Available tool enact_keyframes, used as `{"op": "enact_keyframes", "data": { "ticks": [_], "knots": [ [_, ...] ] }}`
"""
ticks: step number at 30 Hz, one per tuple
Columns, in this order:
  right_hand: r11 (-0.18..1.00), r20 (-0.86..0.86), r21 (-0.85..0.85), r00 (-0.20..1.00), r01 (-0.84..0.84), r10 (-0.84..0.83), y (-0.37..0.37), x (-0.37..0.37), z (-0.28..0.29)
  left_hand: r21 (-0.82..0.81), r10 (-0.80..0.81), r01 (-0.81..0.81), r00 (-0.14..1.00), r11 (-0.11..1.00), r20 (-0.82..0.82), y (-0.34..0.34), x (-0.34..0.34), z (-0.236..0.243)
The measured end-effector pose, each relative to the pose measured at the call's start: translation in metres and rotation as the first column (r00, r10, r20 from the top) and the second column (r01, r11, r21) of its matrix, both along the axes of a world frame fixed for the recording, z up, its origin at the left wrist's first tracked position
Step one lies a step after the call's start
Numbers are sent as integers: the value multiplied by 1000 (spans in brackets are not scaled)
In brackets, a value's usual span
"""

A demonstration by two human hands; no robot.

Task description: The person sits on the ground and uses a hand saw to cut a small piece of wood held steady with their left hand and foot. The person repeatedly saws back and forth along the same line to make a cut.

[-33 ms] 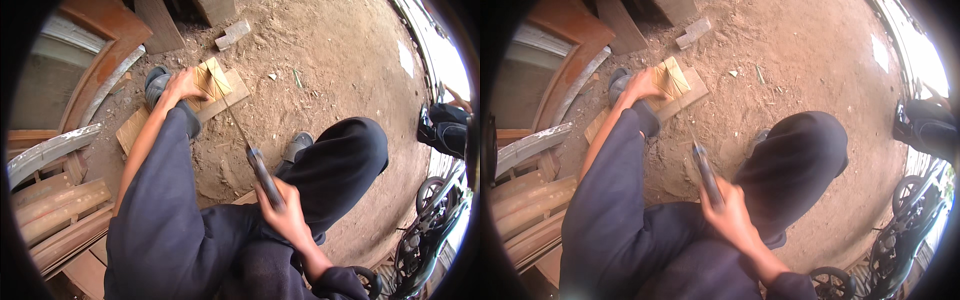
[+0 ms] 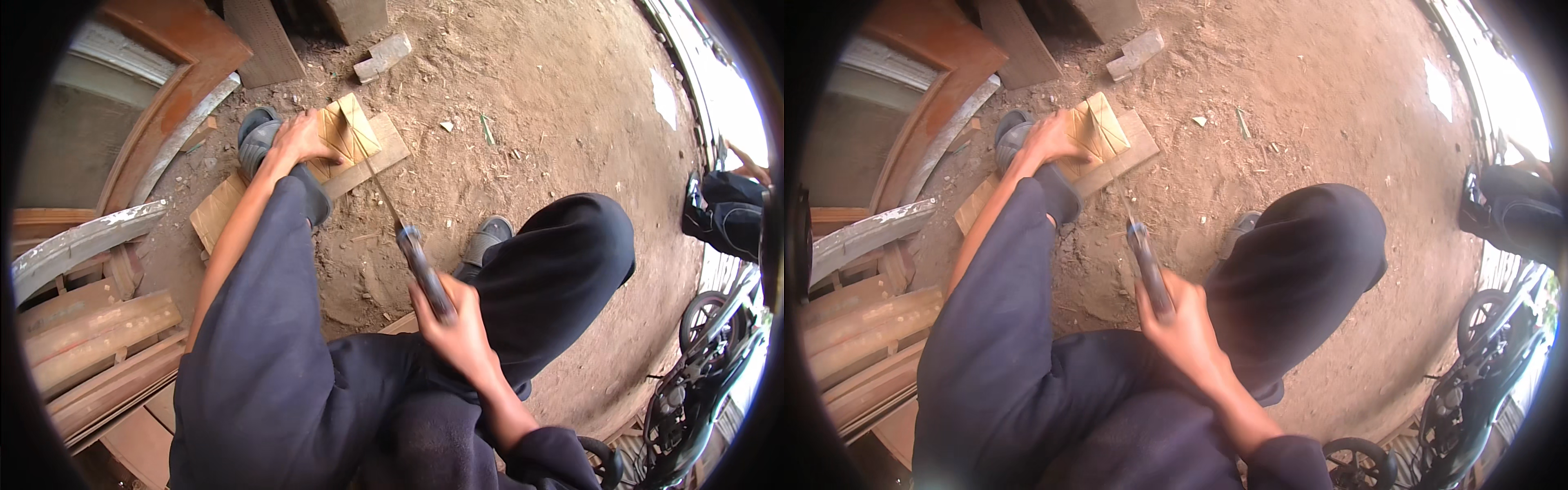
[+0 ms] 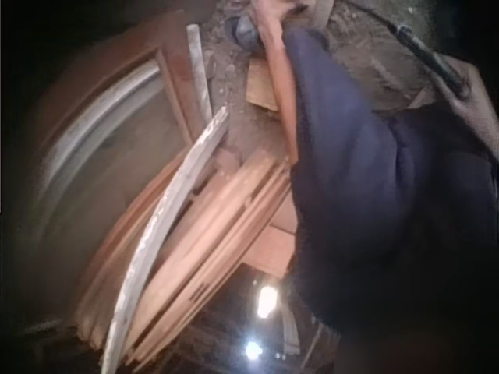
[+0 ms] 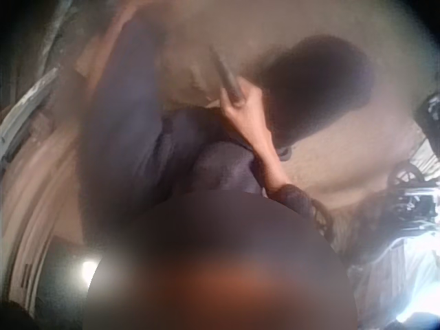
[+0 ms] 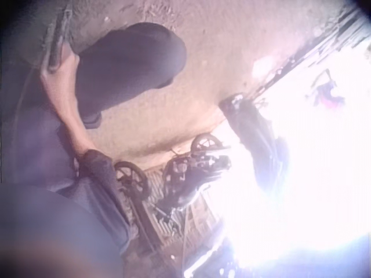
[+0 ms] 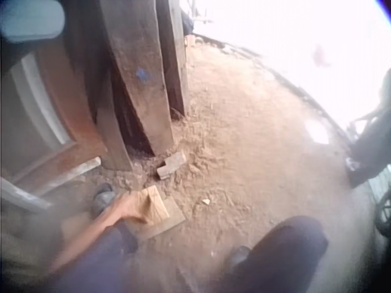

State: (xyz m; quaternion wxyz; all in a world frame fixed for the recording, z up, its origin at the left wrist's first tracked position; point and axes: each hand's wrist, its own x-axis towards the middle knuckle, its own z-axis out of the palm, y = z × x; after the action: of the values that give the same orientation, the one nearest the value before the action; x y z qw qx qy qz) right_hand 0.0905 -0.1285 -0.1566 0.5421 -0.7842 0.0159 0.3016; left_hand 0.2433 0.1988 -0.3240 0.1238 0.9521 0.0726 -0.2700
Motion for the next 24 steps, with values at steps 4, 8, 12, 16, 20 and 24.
{"op": "enact_keyframes", "data": {
  "ticks": [4,8,12,16,20,24],
  "knots": [
    [1000,6,25,1000,-7,7,-3,-13,44,159,5,-13,998,987,55,2,-19,4],
    [997,-53,-54,998,-47,44,-27,-25,58,158,-20,3,994,987,105,1,-17,6],
    [998,-7,-57,999,-33,33,1,1,9,193,-41,14,989,981,141,-16,-12,7],
    [999,-83,-31,996,-36,33,-22,-20,74,243,-38,0,988,970,150,-1,-14,10],
    [999,18,7,999,-31,31,-22,-19,42,224,-23,-12,988,975,153,-7,-12,9],
    [1000,-22,7,1000,-14,14,-4,-9,23,226,-22,-15,987,974,157,-12,-19,6]
  ]
}}
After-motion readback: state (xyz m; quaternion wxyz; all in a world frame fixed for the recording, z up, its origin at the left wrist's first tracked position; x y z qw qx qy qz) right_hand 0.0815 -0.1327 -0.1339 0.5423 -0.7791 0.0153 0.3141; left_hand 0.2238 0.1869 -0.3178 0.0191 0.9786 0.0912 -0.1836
